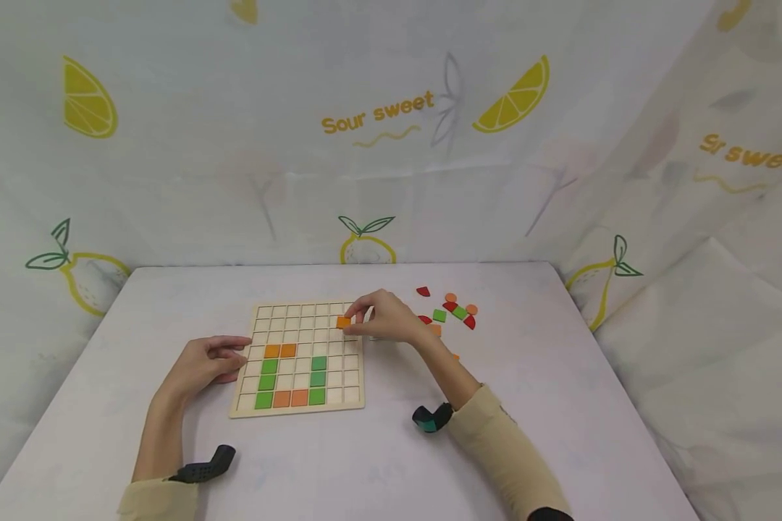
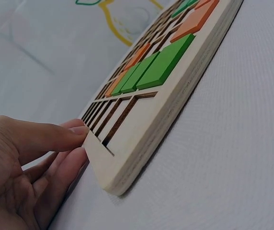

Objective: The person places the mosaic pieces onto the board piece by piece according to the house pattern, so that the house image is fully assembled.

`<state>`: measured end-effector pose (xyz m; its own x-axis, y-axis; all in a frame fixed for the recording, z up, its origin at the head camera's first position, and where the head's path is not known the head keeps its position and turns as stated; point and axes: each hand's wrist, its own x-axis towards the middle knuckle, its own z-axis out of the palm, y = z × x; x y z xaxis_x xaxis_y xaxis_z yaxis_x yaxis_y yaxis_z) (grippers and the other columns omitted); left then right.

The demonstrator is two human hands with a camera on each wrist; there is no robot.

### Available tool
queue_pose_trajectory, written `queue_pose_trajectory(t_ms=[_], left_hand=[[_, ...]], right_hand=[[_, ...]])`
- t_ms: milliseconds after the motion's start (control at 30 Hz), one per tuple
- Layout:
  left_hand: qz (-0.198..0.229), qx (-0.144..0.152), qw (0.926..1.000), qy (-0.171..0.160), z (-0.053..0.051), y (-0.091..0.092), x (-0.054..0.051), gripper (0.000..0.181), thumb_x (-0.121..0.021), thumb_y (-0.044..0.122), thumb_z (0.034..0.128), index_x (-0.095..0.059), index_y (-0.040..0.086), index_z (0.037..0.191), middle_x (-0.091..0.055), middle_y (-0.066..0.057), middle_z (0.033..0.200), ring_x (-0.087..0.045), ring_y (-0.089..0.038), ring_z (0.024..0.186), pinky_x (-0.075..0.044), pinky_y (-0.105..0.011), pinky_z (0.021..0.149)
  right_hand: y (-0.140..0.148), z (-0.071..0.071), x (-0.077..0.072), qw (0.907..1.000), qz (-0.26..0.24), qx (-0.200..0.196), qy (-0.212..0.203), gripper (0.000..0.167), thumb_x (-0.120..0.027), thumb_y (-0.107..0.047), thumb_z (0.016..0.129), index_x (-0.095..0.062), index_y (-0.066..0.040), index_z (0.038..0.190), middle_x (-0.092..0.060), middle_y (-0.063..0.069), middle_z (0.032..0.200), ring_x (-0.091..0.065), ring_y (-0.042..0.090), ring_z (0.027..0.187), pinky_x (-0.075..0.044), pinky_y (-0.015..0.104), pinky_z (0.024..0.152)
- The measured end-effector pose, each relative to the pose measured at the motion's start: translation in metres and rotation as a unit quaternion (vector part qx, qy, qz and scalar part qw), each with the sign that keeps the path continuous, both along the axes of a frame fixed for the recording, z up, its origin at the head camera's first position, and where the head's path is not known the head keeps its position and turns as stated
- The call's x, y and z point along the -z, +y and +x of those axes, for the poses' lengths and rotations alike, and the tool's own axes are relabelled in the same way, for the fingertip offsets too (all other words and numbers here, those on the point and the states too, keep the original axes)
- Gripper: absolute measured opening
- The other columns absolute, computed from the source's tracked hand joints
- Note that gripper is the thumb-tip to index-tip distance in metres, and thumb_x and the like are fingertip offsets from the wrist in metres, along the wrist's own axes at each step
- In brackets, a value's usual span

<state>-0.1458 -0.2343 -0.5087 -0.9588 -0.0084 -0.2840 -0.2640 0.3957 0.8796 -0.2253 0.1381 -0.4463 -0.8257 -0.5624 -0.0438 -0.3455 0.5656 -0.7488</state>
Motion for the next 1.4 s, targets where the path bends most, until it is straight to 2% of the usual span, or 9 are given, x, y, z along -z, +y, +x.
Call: queue_pose_trajectory(t_ms=[333, 500, 567, 800, 967, 1133, 1400], left_hand=[[-0.005, -0.001, 1.0000, 0.001, 0.000, 0.000, -0.001, 0.047, -0.080, 0.006, 0.0956, -0.070, 0.002, 0.141, -0.075, -0.010, 0.108, -0.070, -0.012, 0.089, -0.065, -0.022, 0.072], [-0.006, 0.001, 1.0000, 0.002, 0.000, 0.000, -0.001, 0.047, -0.079, 0.006, 0.0955, -0.070, 0.002, 0.141, -0.075, -0.010, 0.108, -0.070, -0.012, 0.089, -0.065, -0.022, 0.072], [-0.006, 0.000, 1.0000, 0.000, 0.000, 0.000, -0.001, 0.047, -0.080, 0.006, 0.0957, -0.070, 0.002, 0.142, -0.075, -0.010, 0.108, -0.070, -0.012, 0.089, -0.065, -0.022, 0.072], [-0.005, -0.001, 1.0000, -0.002, 0.001, 0.001, -0.001, 0.047, -0.079, 0.006, 0.0958, -0.069, 0.002, 0.142, -0.075, -0.010, 0.108, -0.070, -0.012, 0.089, -0.065, -0.022, 0.072], [-0.004, 0.000, 1.0000, -0.001, 0.000, 0.001, -0.002, 0.047, -0.079, 0.006, 0.0959, -0.069, 0.002, 0.142, -0.075, -0.009, 0.108, -0.070, -0.012, 0.089, -0.065, -0.023, 0.072], [-0.003, 0.001, 1.0000, 0.001, 0.000, 0.001, -0.002, 0.047, -0.079, 0.006, 0.0956, -0.069, 0.002, 0.142, -0.075, -0.009, 0.106, -0.070, -0.011, 0.089, -0.066, -0.022, 0.072], [-0.002, 0.000, 1.0000, -0.002, 0.000, 0.001, -0.002, 0.047, -0.079, 0.006, 0.0955, -0.069, 0.002, 0.142, -0.074, -0.008, 0.106, -0.070, -0.011, 0.089, -0.065, -0.022, 0.072]], right_hand=[[-0.051, -0.001, 0.017, 0.9988, 0.009, -0.048, -0.003, 0.020, -0.087, -0.022, 0.092, -0.081, -0.008, 0.106, -0.067, -0.003, 0.080, -0.056, 0.009, 0.072, -0.047, 0.020, 0.067], [-0.070, 0.001, 0.026, 0.9977, 0.032, -0.057, -0.019, 0.018, -0.089, -0.022, 0.090, -0.081, -0.010, 0.102, -0.071, -0.004, 0.081, -0.060, 0.007, 0.077, -0.049, 0.020, 0.071], [-0.074, 0.001, 0.028, 0.9973, 0.040, -0.058, -0.021, 0.019, -0.090, -0.021, 0.089, -0.080, -0.010, 0.101, -0.072, -0.005, 0.081, -0.060, 0.005, 0.073, -0.049, 0.018, 0.069], [-0.081, 0.004, 0.033, 0.9952, 0.076, -0.059, -0.021, 0.023, -0.090, -0.025, 0.089, -0.077, -0.013, 0.104, -0.068, -0.008, 0.078, -0.057, 0.005, 0.070, -0.044, 0.019, 0.066], [-0.081, 0.005, 0.034, 0.9954, 0.080, -0.050, -0.018, 0.024, -0.090, -0.025, 0.089, -0.076, -0.014, 0.106, -0.068, -0.007, 0.079, -0.057, 0.006, 0.071, -0.045, 0.020, 0.069], [-0.079, 0.004, 0.035, 0.9961, 0.066, -0.054, -0.023, 0.024, -0.090, -0.024, 0.089, -0.077, -0.013, 0.107, -0.069, -0.006, 0.080, -0.058, 0.005, 0.072, -0.045, 0.019, 0.071], [-0.074, 0.000, 0.037, 0.9963, 0.014, -0.072, -0.044, 0.017, -0.088, -0.014, 0.091, -0.080, -0.007, 0.104, -0.068, -0.004, 0.079, -0.058, 0.006, 0.072, -0.047, 0.018, 0.072]])
